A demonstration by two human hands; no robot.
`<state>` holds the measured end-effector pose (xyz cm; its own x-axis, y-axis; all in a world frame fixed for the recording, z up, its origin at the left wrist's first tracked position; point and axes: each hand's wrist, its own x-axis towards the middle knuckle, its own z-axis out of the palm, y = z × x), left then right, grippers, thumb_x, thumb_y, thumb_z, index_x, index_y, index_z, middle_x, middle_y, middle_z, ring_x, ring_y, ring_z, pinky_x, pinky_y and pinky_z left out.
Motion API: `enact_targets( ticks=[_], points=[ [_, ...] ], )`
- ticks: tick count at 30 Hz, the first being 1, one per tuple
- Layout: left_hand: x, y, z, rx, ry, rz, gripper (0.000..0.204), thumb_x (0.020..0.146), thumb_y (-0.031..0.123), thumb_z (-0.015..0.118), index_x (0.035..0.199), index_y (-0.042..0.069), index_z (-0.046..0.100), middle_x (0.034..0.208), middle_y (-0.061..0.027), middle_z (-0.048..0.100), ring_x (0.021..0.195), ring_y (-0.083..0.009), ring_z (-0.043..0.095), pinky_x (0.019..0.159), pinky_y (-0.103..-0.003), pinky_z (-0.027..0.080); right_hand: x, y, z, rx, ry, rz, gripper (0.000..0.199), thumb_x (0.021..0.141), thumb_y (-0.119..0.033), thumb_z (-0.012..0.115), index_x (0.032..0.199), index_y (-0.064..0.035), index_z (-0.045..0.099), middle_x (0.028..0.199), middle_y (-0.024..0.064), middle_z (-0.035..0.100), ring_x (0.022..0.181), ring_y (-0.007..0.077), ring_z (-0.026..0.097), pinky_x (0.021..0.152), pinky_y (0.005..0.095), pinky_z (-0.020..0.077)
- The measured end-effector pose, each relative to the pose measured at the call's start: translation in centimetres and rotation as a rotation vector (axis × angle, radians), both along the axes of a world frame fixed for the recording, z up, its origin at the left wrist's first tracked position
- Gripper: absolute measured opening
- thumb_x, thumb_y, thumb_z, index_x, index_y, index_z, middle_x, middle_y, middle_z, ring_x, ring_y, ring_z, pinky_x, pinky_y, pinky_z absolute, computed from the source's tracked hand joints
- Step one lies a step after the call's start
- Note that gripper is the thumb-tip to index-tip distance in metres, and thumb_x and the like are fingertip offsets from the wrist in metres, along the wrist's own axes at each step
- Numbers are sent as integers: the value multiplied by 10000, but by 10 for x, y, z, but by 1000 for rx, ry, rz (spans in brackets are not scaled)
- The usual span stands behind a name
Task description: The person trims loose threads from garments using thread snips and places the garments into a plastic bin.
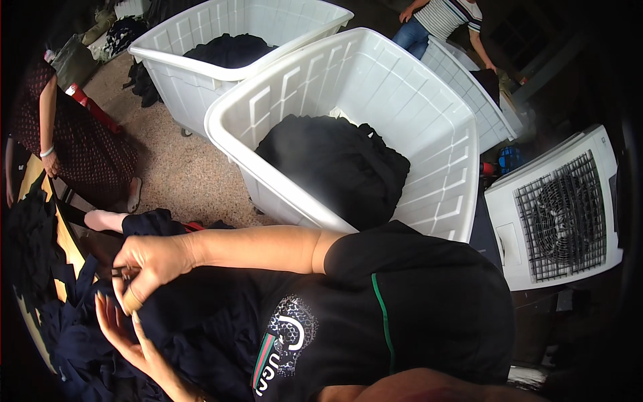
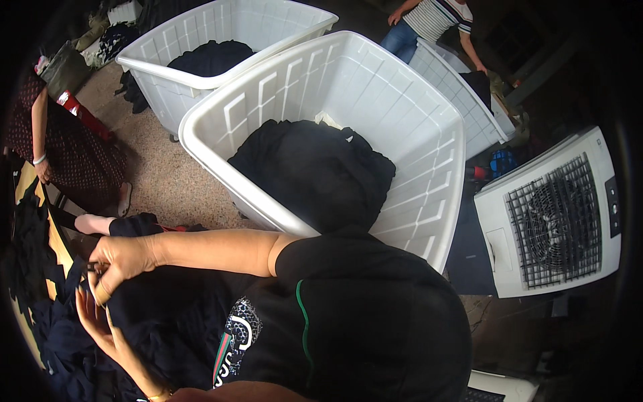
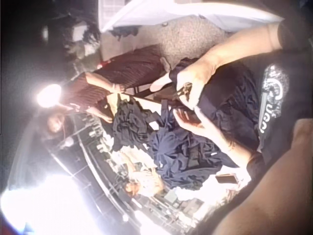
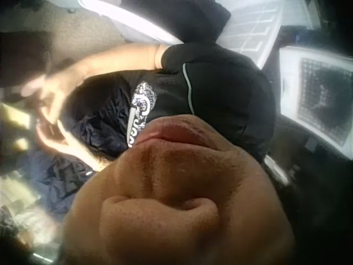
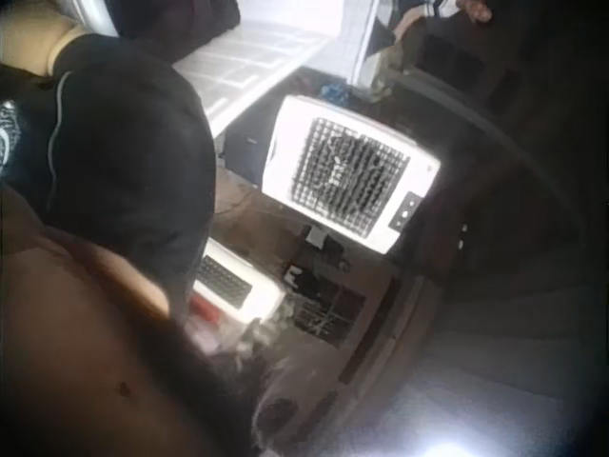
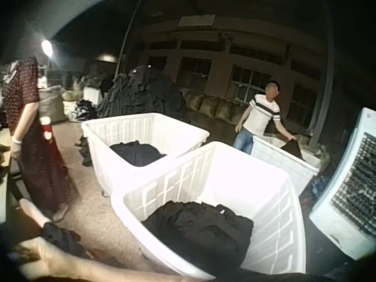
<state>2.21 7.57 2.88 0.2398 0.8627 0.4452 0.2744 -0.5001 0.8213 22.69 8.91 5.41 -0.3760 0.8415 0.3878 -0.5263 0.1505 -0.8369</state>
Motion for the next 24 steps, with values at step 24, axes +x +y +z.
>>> enact_targets(
  ticks=[24],
  points=[
    [-15,-36,-24,-502,299,-122,382,1008,247,563,1192,-85,607,1138,-142,678,1075,-204,627,935,-295,464,19,27,-58,-213,-442,-22,136,903,-156,709,915,-22,702,831,-8,638,753,76,548,699,217,413]
  ],
)
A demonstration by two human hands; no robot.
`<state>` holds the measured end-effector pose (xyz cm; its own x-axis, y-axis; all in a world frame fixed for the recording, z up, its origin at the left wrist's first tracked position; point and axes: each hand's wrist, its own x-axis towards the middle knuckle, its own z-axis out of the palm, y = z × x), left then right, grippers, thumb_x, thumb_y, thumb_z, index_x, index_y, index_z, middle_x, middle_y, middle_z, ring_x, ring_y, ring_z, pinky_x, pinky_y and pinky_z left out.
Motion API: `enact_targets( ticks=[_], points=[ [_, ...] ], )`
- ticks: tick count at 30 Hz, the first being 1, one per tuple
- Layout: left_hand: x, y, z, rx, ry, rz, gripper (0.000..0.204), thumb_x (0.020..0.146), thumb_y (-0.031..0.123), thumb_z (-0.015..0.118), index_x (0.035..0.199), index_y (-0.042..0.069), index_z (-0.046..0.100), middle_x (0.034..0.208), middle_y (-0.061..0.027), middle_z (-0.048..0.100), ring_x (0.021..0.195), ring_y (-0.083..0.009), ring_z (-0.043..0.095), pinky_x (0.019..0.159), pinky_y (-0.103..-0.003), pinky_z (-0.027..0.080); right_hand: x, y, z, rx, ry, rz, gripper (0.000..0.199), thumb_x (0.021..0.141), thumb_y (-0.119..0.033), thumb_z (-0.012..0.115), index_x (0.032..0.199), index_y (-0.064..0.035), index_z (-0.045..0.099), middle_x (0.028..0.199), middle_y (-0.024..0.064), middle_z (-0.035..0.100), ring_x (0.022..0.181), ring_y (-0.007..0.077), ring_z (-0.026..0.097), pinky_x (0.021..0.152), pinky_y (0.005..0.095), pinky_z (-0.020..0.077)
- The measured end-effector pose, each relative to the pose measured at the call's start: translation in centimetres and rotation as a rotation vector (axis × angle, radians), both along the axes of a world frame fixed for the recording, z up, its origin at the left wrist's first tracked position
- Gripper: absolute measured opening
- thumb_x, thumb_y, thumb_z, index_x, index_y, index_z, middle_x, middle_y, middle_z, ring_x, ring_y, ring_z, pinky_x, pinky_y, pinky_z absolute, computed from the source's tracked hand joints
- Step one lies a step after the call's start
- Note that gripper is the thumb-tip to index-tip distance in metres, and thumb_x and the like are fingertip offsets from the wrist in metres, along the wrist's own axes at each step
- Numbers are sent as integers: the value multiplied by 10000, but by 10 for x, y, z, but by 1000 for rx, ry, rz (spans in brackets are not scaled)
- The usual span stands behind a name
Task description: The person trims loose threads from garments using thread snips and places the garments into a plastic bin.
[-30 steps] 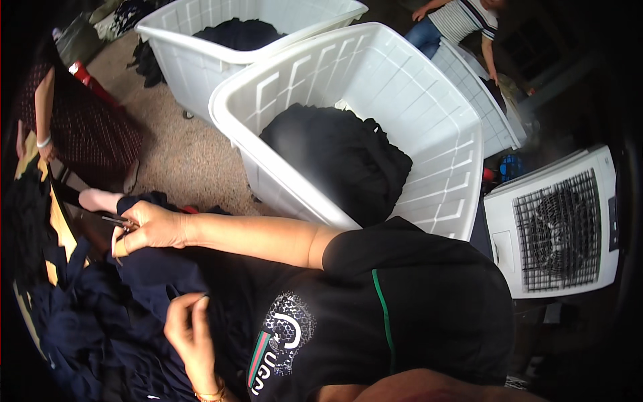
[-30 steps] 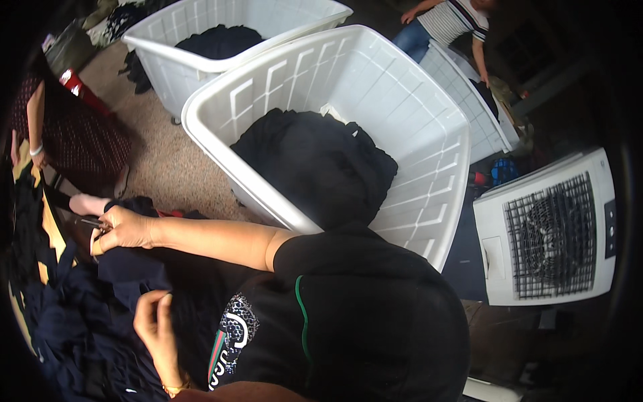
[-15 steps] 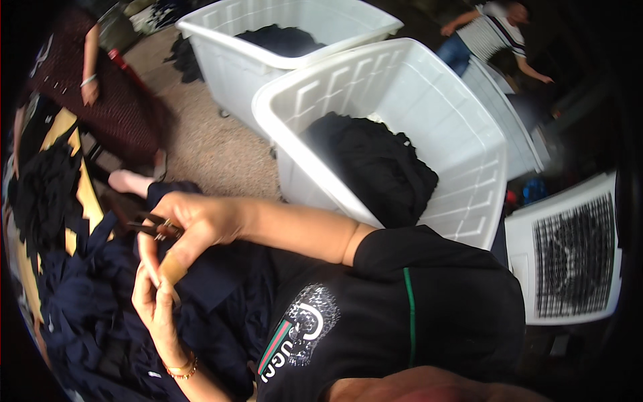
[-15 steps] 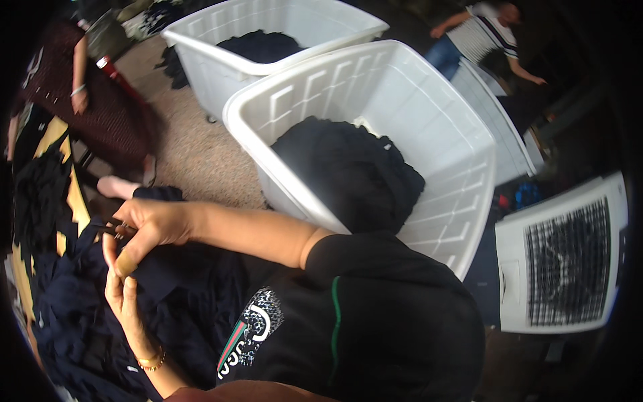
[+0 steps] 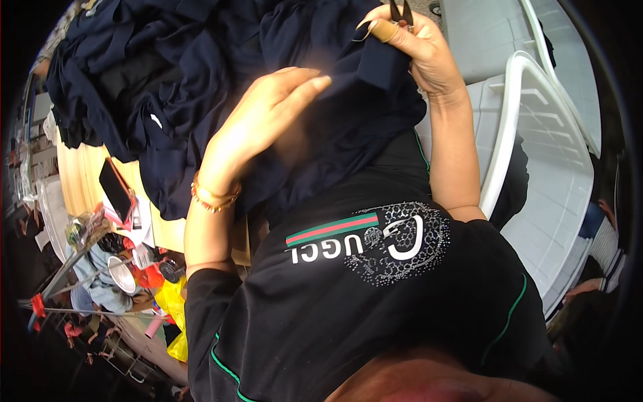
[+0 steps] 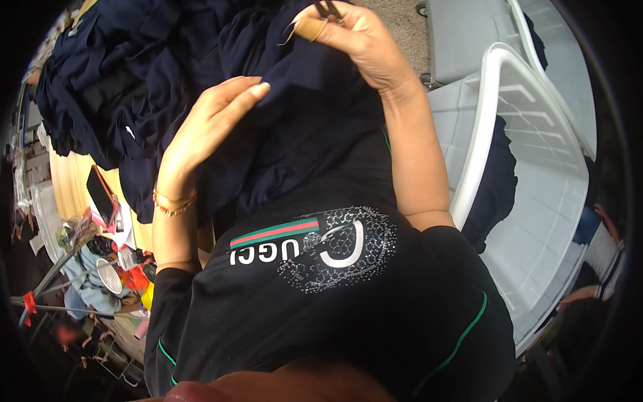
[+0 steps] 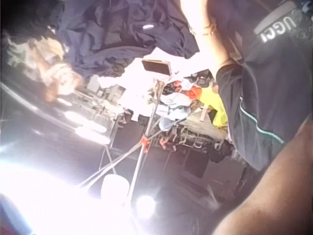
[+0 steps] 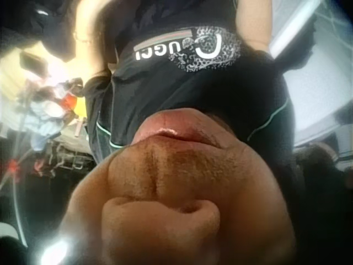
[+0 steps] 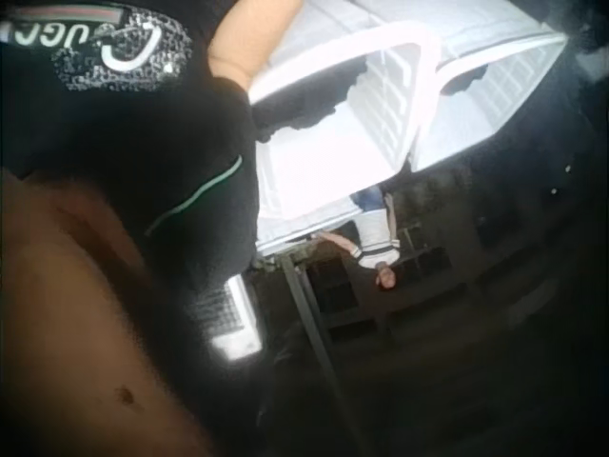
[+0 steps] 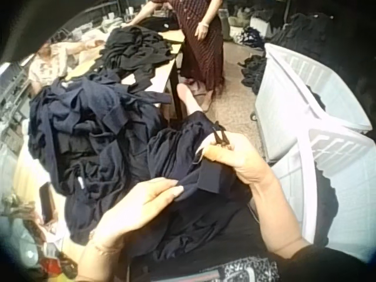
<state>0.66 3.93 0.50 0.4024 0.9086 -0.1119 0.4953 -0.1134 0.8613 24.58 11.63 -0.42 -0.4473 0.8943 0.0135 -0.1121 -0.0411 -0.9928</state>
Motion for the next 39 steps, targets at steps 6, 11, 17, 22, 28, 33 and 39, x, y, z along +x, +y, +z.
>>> enact_targets(
  ticks=[6,11,17,22,28,33,39],
  points=[
    [13,8,-27,28,43,2,484,921,134,689,1332,-64,528,1199,-159,656,1059,-184,634,927,-288,494,11,14,-21,140,341,55,159,936,-146,665,992,-2,701,863,-19,637,756,79,561,693,218,436],
    [39,17,-5,-108,-314,85,536,860,61,744,1340,-51,533,1112,-52,641,1053,-108,584,961,-244,449,11,2,10,-105,226,26,194,944,-124,646,1071,12,699,974,18,675,845,78,615,730,194,467],
    [40,24,-3,-223,-658,263,242,943,137,659,1141,1,694,979,10,700,947,-69,608,886,-206,442,17,7,-7,266,72,150,436,947,-269,604,1252,42,601,1272,119,633,933,62,592,864,197,443],
    [36,10,12,68,-580,382,161,927,76,668,1039,-34,702,966,-4,634,903,-67,589,811,-195,440,24,3,0,143,71,295,414,872,-284,722,1173,-8,656,796,-5,676,740,52,621,699,179,453],
    [-8,-14,38,182,-374,-43,135,832,99,664,847,-32,636,925,-103,620,891,-203,576,830,-301,429,27,-4,8,160,8,414,173,845,-159,647,883,10,647,719,47,623,637,97,589,593,219,444],
    [-41,-30,25,-189,46,-204,151,879,112,657,902,-35,680,866,-117,655,827,-223,608,781,-325,461,27,10,-1,-24,-342,207,166,890,-172,716,944,-15,720,756,37,694,642,80,616,566,206,452],
    [7,-17,16,83,136,92,212,866,190,699,979,11,693,863,-122,664,885,-240,662,783,-333,495,37,17,-36,14,-365,106,183,874,-171,728,932,3,721,744,31,678,631,94,582,583,239,452]
  ],
)
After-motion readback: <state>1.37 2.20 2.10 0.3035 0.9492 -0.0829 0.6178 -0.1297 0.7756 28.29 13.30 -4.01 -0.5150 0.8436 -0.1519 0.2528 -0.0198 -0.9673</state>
